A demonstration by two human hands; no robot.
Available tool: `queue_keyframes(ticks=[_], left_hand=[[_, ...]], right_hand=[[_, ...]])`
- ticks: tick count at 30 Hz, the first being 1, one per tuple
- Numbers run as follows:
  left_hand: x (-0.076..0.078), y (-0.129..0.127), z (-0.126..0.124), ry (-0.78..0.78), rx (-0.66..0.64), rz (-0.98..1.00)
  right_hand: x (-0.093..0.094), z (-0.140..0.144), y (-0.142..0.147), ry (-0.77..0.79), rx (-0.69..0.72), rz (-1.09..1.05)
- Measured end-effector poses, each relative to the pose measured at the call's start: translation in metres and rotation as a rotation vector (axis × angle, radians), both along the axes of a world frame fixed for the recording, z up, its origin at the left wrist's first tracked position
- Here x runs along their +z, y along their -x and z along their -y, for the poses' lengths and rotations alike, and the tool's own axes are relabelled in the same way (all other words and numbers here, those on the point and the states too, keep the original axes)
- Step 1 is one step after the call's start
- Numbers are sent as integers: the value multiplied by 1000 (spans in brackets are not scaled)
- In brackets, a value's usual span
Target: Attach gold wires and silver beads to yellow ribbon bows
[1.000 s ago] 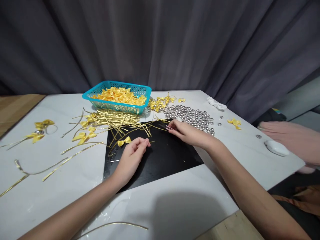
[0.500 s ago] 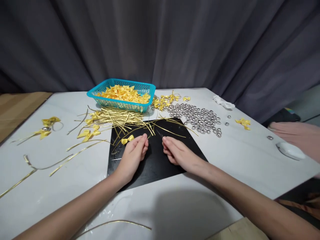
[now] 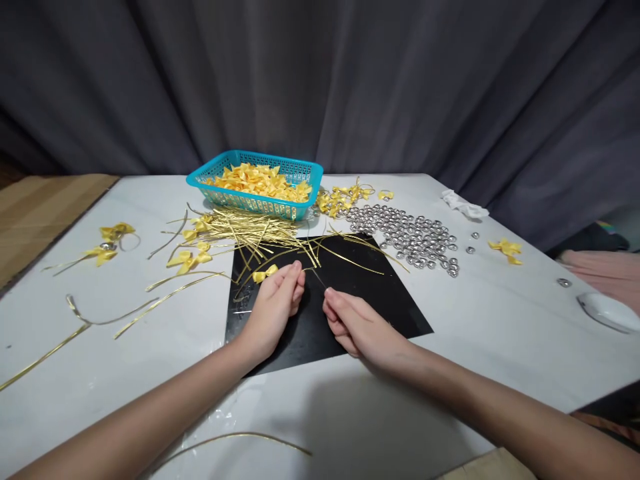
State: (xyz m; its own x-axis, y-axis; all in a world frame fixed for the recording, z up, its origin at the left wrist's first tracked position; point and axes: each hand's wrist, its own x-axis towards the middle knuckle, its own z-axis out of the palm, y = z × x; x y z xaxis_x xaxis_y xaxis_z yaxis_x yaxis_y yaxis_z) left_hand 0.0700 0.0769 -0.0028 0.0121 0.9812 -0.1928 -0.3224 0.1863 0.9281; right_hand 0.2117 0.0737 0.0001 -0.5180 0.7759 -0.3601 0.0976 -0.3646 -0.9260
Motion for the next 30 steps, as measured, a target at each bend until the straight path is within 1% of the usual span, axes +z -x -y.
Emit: queue_keyframes(ticks=[4, 12, 19, 23, 27, 30], left_hand=[[0, 0, 0, -2, -3, -9], [-2, 0, 0, -14, 10, -26], [0, 0, 0, -16, 25, -43], [-1, -2, 1, -43, 38, -81], [-1, -3, 1, -57, 41, -118], [-2, -3, 1, -67, 37, -125]], right_hand=[[3, 2, 1, 38, 52, -15], [2, 4, 6, 25, 43, -59], [1, 1, 4, 32, 47, -41], [0, 1, 8, 21, 45, -48], [-1, -1, 11, 42, 43, -99], [0, -2, 12, 85, 30, -130]])
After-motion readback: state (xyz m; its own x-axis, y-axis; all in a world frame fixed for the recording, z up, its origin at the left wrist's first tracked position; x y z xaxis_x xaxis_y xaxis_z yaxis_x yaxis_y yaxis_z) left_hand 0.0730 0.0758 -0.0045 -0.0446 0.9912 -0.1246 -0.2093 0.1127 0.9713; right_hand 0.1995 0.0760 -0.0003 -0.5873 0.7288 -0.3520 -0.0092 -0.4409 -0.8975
